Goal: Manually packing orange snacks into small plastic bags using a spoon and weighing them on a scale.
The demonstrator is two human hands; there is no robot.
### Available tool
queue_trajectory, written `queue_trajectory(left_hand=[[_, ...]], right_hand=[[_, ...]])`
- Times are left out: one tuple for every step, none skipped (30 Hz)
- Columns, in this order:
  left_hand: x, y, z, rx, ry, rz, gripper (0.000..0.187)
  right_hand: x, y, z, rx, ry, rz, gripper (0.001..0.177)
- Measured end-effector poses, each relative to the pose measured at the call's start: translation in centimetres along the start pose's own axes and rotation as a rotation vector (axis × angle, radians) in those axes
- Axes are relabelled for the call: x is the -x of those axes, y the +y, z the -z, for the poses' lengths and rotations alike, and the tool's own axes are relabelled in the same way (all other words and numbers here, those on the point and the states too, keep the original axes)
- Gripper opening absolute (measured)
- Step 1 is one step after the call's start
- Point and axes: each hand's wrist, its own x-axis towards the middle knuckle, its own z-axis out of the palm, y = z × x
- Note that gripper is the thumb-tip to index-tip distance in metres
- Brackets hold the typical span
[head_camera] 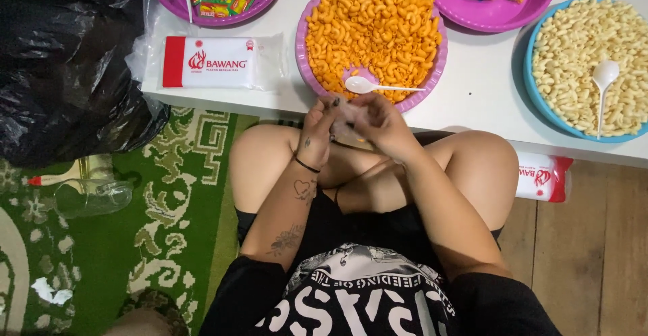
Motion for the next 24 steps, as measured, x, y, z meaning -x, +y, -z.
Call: queue_trajectory(left_hand=[[-0.2,-0.1,0.1,-0.044,-0.007,-0.021,0.017],[-0.4,-0.1,0.3,-0.088,-0.013,-0.042,0.023],[-0.4,-0.4,0.1,-0.087,-0.014,-0.041,0.023],[-0.4,-0.6,-0.1,-0.235,0.022,-0.033,0.027],[-0.5,-0.8,-0.3,-0.383,0.059,-0.028,0.033],[0.0,-0.1,-1.3,-0.383,0.057,-0.030,0.033],[0.6,0.6,-2.2,-0.472,0.155,-0.060,0.032],[1.1,1.3,-3.1,-0.559,0.254,-0.090,0.030],[1.5,1.9,-3.3,-0.559,0.256,-0.089,0.030],[1.9,2.4,-3.5,-0.596,0.307,-0.111,0.028],[2.2,2.9,-3.6,-0.633,0.356,-0.134,0.026],[2.2,3.3,-3.5,-0.634,0.357,-0.133,0.026],[2.1,3.6,-3.5,-0.677,0.348,-0.222,0.024],[2.0,4.0,-3.4,-0.718,0.338,-0.311,0.025],[2.2,3.9,-3.6,-0.719,0.336,-0.311,0.025],[2.4,3.7,-3.8,-0.729,0.304,-0.333,0.024],[2.6,3.5,-4.0,-0.739,0.272,-0.355,0.023],[2.3,2.2,-3.3,-0.739,0.272,-0.354,0.023],[2.0,0.9,-2.5,-0.776,0.187,-0.419,0.021],[1.6,-0.4,-1.7,-0.811,0.100,-0.484,0.022],[1.8,0.1,-2.1,-0.811,0.100,-0.481,0.022],[1.9,0.6,-2.6,-0.711,0.030,-0.471,0.022],[2.0,1.1,-3.0,-0.611,-0.042,-0.461,0.023],[1.9,0.9,-2.8,-0.610,-0.045,-0.458,0.023]], right_hand=[[0.1,-0.1,0.4,-0.001,0.074,-0.003,0.045],[0.2,-0.1,0.8,-0.003,0.149,-0.005,0.044],[0.1,0.4,1.1,-0.002,0.150,-0.006,0.044],[-0.1,0.9,1.5,-0.016,0.253,0.014,0.042],[-0.4,1.3,1.8,-0.029,0.355,0.035,0.040],[-0.1,0.7,1.1,-0.028,0.356,0.037,0.040],[0.1,0.1,0.3,-0.014,0.379,0.020,0.037],[0.4,-0.5,-0.5,0.001,0.402,0.002,0.034],[0.5,-0.5,-0.5,0.001,0.400,0.000,0.034],[0.7,-0.5,-0.5,0.080,0.385,0.010,0.024],[0.8,-0.4,-0.5,0.159,0.372,0.020,0.015],[0.8,-1.6,-0.6,0.158,0.371,0.019,0.015],[0.8,-2.9,-0.6,0.372,0.271,0.042,0.014],[0.8,-4.1,-0.6,0.584,0.167,0.064,0.023],[1.0,-4.4,-0.9,0.584,0.168,0.064,0.023],[1.2,-4.6,-1.2,0.673,0.175,0.103,0.027],[1.4,-4.8,-1.5,0.762,0.179,0.142,0.031],[1.4,-4.8,-1.3,0.762,0.179,0.141,0.031],[1.5,-4.8,-1.1,0.861,0.194,0.180,0.025],[1.5,-4.8,-0.9,0.960,0.208,0.220,0.020],[1.5,-4.7,-0.8,0.960,0.208,0.218,0.020],[1.4,-4.6,-0.7,0.974,0.256,0.260,0.018],[1.4,-4.5,-0.5,0.990,0.307,0.302,0.021],[1.3,-4.2,-0.4,0.990,0.309,0.300,0.021]])
